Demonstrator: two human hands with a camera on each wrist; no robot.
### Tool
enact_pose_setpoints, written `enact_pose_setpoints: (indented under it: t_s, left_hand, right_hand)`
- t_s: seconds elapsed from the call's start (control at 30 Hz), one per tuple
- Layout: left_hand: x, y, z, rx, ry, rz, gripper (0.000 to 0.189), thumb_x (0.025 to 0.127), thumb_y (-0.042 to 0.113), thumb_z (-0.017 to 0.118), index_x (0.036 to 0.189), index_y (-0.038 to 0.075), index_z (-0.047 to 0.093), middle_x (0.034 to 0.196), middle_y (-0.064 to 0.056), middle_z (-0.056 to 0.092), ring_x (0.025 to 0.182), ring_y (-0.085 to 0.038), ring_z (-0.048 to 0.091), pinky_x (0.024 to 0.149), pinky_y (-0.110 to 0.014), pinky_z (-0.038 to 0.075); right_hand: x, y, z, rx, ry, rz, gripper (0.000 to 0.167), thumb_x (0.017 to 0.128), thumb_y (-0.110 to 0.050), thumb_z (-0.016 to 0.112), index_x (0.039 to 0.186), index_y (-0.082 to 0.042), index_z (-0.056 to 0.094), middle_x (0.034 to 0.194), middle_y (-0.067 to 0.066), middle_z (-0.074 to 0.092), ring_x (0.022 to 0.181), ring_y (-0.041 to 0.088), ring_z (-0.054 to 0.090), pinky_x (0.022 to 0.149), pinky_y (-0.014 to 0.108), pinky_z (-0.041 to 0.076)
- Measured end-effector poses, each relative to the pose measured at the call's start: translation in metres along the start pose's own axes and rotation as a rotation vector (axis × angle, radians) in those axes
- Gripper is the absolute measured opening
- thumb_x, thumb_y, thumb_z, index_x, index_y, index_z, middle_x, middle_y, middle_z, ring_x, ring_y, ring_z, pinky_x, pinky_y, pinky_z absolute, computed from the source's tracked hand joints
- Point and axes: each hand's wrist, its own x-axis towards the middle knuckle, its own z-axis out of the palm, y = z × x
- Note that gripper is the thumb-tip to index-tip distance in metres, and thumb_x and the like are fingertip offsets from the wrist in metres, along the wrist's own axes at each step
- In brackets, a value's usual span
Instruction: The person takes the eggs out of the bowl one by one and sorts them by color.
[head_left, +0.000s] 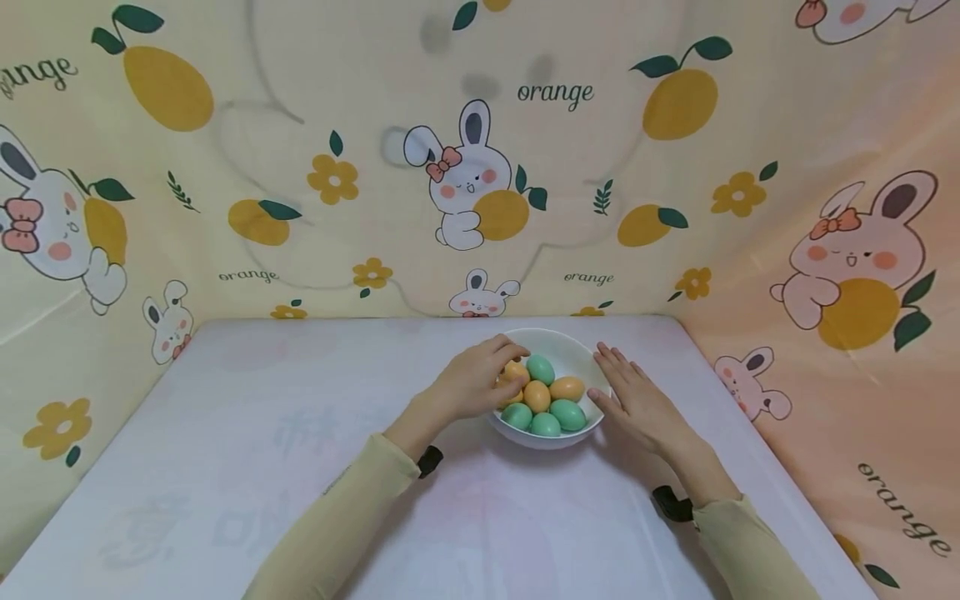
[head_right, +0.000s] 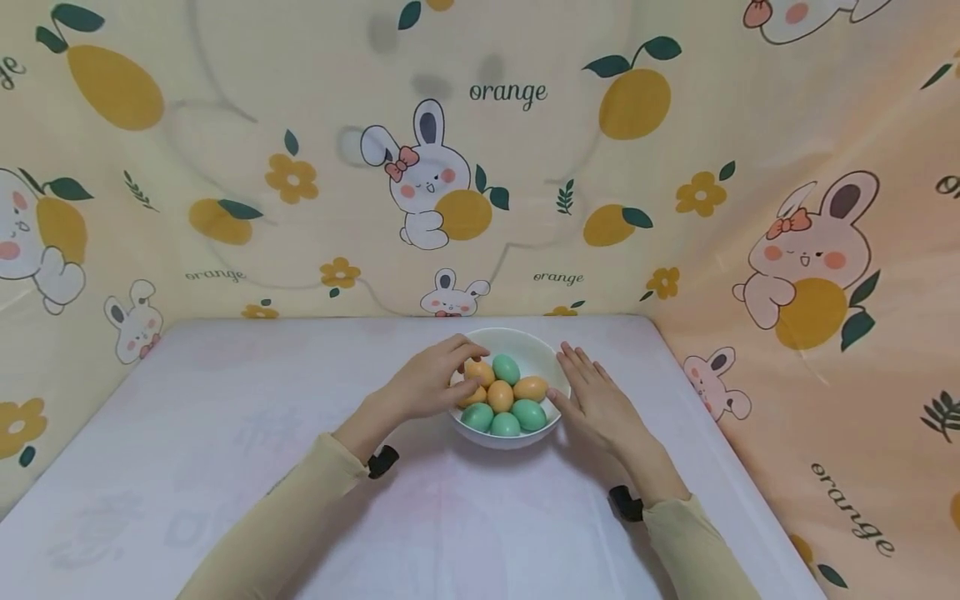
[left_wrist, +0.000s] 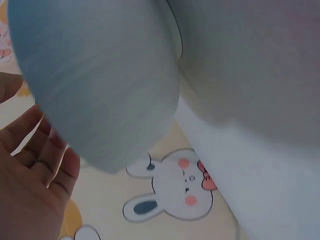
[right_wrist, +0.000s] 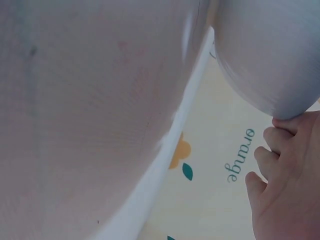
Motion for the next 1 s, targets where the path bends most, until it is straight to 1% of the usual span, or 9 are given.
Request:
enact_pose_setpoints:
  t_s: [0.07, 0.17, 0.23, 0.37, 0.53, 0.63, 0.77, 0.93, 1.0]
  left_hand:
    - [0.006, 0.001, 0.004, 0.004, -0.034, 0.007, 0.043, 0.102, 0.03, 0.065, 0.138, 0.007, 0.063, 0.13, -0.008, 0.062, 0.11, -0.02, 0.063, 0.097, -0.035, 0.055]
    - [0.015, 0.002, 0.011, 0.03, -0.085, 0.026, 0.041, 0.102, 0.032, 0.066, 0.135, 0.007, 0.065, 0.128, -0.006, 0.063, 0.108, -0.017, 0.06, 0.098, -0.031, 0.053]
    - [0.02, 0.001, 0.015, 0.05, -0.112, 0.044, 0.04, 0.102, 0.033, 0.066, 0.133, 0.008, 0.067, 0.124, -0.006, 0.064, 0.103, -0.014, 0.059, 0.094, -0.027, 0.052]
    - [0.029, -0.001, 0.022, 0.091, -0.163, 0.069, 0.039, 0.102, 0.034, 0.064, 0.131, 0.008, 0.07, 0.114, -0.006, 0.066, 0.089, -0.012, 0.055, 0.079, -0.023, 0.047]
    - [0.037, -0.002, 0.028, 0.139, -0.234, 0.055, 0.039, 0.102, 0.036, 0.064, 0.131, 0.011, 0.071, 0.104, -0.001, 0.063, 0.084, -0.012, 0.052, 0.072, -0.022, 0.042]
    - [0.04, -0.004, 0.03, 0.161, -0.274, 0.034, 0.04, 0.1, 0.039, 0.066, 0.131, 0.014, 0.071, 0.103, 0.003, 0.06, 0.086, -0.011, 0.052, 0.075, -0.023, 0.042]
    - [0.042, -0.004, 0.031, 0.191, -0.313, 0.006, 0.041, 0.098, 0.042, 0.069, 0.13, 0.019, 0.072, 0.109, 0.005, 0.06, 0.091, -0.01, 0.052, 0.081, -0.024, 0.042]
    - [0.045, -0.002, 0.032, 0.196, -0.334, -0.026, 0.042, 0.095, 0.043, 0.071, 0.131, 0.021, 0.072, 0.113, 0.005, 0.062, 0.096, -0.01, 0.054, 0.087, -0.026, 0.044]
    - [0.046, -0.001, 0.034, 0.206, -0.341, -0.032, 0.043, 0.094, 0.042, 0.071, 0.132, 0.023, 0.072, 0.116, 0.005, 0.063, 0.1, -0.011, 0.055, 0.092, -0.028, 0.045]
  right_hand:
    - [0.0, 0.0, 0.0, 0.002, 0.001, -0.002, 0.075, 0.109, -0.051, 0.042, 0.165, -0.004, 0.021, 0.173, 0.013, 0.014, 0.159, 0.038, 0.012, 0.126, 0.057, 0.013]
    - [-0.001, -0.001, 0.0, 0.004, 0.002, -0.006, 0.075, 0.11, -0.05, 0.042, 0.165, -0.004, 0.021, 0.173, 0.014, 0.014, 0.159, 0.039, 0.012, 0.126, 0.057, 0.013]
    - [-0.001, -0.001, 0.0, 0.004, 0.003, -0.006, 0.075, 0.11, -0.051, 0.041, 0.165, -0.004, 0.021, 0.173, 0.013, 0.014, 0.159, 0.038, 0.012, 0.126, 0.057, 0.013]
    - [-0.001, -0.001, 0.0, 0.005, 0.008, -0.011, 0.075, 0.11, -0.05, 0.042, 0.165, -0.004, 0.021, 0.173, 0.013, 0.014, 0.159, 0.038, 0.012, 0.126, 0.057, 0.013]
    - [-0.001, 0.0, 0.001, 0.007, 0.019, -0.024, 0.074, 0.11, -0.048, 0.043, 0.164, -0.001, 0.022, 0.173, 0.014, 0.015, 0.158, 0.039, 0.013, 0.126, 0.057, 0.014]
    - [0.001, 0.0, 0.002, 0.005, 0.024, -0.029, 0.074, 0.11, -0.047, 0.043, 0.164, -0.001, 0.023, 0.173, 0.014, 0.016, 0.158, 0.039, 0.014, 0.126, 0.057, 0.014]
    - [0.001, 0.0, 0.003, 0.007, 0.03, -0.034, 0.073, 0.11, -0.048, 0.043, 0.164, -0.002, 0.024, 0.172, 0.014, 0.016, 0.158, 0.039, 0.015, 0.126, 0.057, 0.015]
    - [0.0, -0.001, 0.003, 0.01, 0.046, -0.037, 0.073, 0.11, -0.047, 0.044, 0.163, -0.002, 0.026, 0.172, 0.015, 0.018, 0.158, 0.039, 0.016, 0.126, 0.057, 0.015]
    - [-0.001, 0.0, 0.003, 0.008, 0.048, -0.035, 0.073, 0.11, -0.047, 0.044, 0.164, -0.002, 0.025, 0.172, 0.014, 0.018, 0.158, 0.039, 0.016, 0.126, 0.057, 0.015]
